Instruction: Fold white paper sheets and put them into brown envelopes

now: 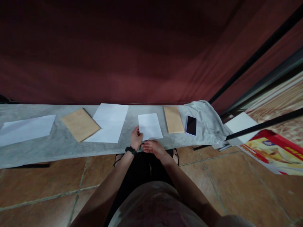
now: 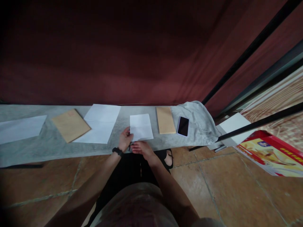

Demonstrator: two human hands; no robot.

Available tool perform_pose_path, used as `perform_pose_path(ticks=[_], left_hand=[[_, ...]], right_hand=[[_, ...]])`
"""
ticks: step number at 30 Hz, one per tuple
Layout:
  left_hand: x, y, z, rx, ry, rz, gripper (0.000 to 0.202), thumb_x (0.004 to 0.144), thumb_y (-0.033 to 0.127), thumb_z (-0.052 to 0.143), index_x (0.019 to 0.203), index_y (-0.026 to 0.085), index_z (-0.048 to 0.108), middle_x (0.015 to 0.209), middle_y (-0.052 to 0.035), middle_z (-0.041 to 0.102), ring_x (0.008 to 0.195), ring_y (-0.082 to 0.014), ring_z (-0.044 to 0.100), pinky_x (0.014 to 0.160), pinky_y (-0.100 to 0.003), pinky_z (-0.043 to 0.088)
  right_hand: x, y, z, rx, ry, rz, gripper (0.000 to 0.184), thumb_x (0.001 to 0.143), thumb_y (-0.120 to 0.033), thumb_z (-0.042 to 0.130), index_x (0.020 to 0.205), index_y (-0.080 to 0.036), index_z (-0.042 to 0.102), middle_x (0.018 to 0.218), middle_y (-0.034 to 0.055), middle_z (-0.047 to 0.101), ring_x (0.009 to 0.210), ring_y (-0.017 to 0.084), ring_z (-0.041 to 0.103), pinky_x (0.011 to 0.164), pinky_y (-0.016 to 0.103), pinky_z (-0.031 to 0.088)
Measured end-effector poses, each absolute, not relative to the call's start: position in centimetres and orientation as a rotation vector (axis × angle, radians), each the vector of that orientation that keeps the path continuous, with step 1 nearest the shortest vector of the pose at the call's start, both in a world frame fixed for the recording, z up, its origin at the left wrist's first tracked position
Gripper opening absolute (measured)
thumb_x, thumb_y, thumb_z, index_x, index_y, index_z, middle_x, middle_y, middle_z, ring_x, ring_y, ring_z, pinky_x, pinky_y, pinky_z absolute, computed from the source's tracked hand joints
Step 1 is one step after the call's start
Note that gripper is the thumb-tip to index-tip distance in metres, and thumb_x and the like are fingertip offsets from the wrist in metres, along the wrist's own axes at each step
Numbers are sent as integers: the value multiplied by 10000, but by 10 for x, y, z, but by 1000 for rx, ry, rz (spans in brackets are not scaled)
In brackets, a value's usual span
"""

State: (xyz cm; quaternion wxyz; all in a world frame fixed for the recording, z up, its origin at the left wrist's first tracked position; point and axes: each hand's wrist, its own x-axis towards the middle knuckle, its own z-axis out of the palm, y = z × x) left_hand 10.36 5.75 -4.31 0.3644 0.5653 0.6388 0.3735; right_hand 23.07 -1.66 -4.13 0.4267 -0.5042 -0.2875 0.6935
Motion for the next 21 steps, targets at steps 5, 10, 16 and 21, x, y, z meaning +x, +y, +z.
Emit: perform_pose_path(ticks=[5,10,16,21], left_hand=[[111,39,-46,2090,1723,811,499,940,253,454,1422,127,491,1558,-181,399,1459,-312,355,1174,-495,353],[129,20,-57,2456,1592,414,582,980,296,385,1534,124,342,1628,-136,291,1525,-271,205,1230,-472,244],[110,16,-64,2492,1700,399,649,1013,420,321,1552,61,285,1616,-169,296,1523,-271,210,1241,-463,206],[92,22,-61,2446,1771,480,639,1027,422,274,1544,48,292,1606,-191,309,1520,-285,219,1240,-492,194]], right_hand=[[252,-22,-36,-1496,-1096,1197,301,968,-351,453,1114,-212,677,1117,70,741,1042,225,696,966,401,553],[269,-14,-46,-1663,-1922,388,438,1029,-301,406,1433,-164,507,1514,116,494,1434,232,410,1211,454,302],[286,-25,-65,-1786,-2140,78,577,1047,-400,394,1551,-130,322,1594,138,354,1472,272,343,1216,490,258],[295,-26,-65,-1797,-2097,77,562,1052,-389,364,1555,-141,323,1572,133,397,1459,281,370,1214,510,259]])
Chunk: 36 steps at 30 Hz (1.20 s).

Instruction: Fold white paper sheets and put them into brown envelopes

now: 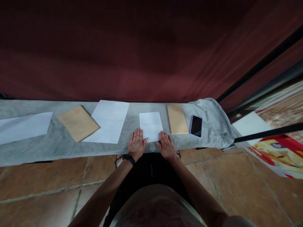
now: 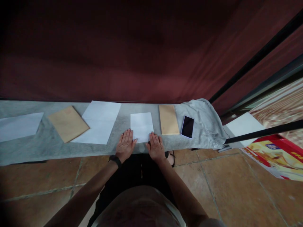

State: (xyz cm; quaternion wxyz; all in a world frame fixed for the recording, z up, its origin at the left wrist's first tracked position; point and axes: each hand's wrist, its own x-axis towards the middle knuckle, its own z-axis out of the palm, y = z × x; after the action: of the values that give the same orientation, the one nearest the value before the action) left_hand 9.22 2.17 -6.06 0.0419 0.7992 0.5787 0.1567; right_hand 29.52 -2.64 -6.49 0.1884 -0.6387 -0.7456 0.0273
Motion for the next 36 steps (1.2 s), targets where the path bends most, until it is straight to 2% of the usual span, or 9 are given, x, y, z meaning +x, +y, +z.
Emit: perform_pose_path(ticks=[7,11,16,21,27,30,32,34,36], left_hand=[[123,82,-51,2500,1572,408,601,1018,323,248,1570,85,248,1636,-139,262,1536,-245,157,1254,-464,165],[136,116,-55,2478,1563,231,595,993,239,241,1559,61,276,1640,-136,251,1535,-240,161,1257,-442,150],[125,130,-67,2440,1667,324,607,1003,309,267,1570,93,264,1634,-120,273,1534,-227,173,1258,-431,141],[112,136,-71,2336,1830,435,628,999,358,298,1554,65,294,1623,-151,286,1527,-262,203,1250,-461,155],[105,139,-62,2189,1888,534,582,969,303,355,1503,77,399,1579,-153,387,1489,-280,302,1223,-468,238],[104,143,-53,1995,1887,673,524,915,220,403,1417,113,505,1456,-146,545,1385,-270,456,1168,-432,339],[104,148,-47,1752,1877,773,456,862,187,456,1297,146,590,1294,-135,656,1251,-265,568,1087,-413,419],[104,154,-42,1503,1854,825,335,814,186,503,1114,170,650,1072,-107,720,1052,-251,655,941,-381,498],[104,159,-38,1352,1826,832,203,781,204,523,936,183,652,849,-62,706,840,-219,676,763,-328,521]], right_hand=[[274,56,-55,-1692,-2061,241,533,1070,-354,232,1533,-127,368,1572,114,407,1484,223,329,1223,461,278],[265,105,-64,-1692,-2118,260,525,1066,-363,264,1519,-134,398,1558,119,426,1472,225,354,1229,465,263],[278,123,-78,-1750,-2097,126,547,1051,-382,348,1537,-131,361,1593,132,356,1490,264,313,1227,503,232],[286,129,-83,-1859,-2003,44,591,1052,-417,342,1540,-84,337,1578,173,374,1479,291,325,1216,511,232],[286,132,-84,-1869,-1975,-11,613,1052,-438,325,1542,-68,329,1562,187,397,1460,308,352,1202,511,246],[285,131,-84,-1878,-1972,-30,612,1051,-434,325,1542,-69,330,1571,176,385,1461,312,347,1205,509,236],[285,131,-84,-1881,-1973,-32,604,1051,-421,322,1541,-69,333,1576,175,376,1464,309,343,1207,510,231],[285,131,-83,-1885,-1972,-19,588,1051,-401,317,1536,-69,343,1576,174,375,1466,301,341,1208,508,230],[286,131,-80,-1888,-1963,12,565,1051,-378,319,1525,-76,367,1571,169,387,1467,286,344,1210,499,234]])
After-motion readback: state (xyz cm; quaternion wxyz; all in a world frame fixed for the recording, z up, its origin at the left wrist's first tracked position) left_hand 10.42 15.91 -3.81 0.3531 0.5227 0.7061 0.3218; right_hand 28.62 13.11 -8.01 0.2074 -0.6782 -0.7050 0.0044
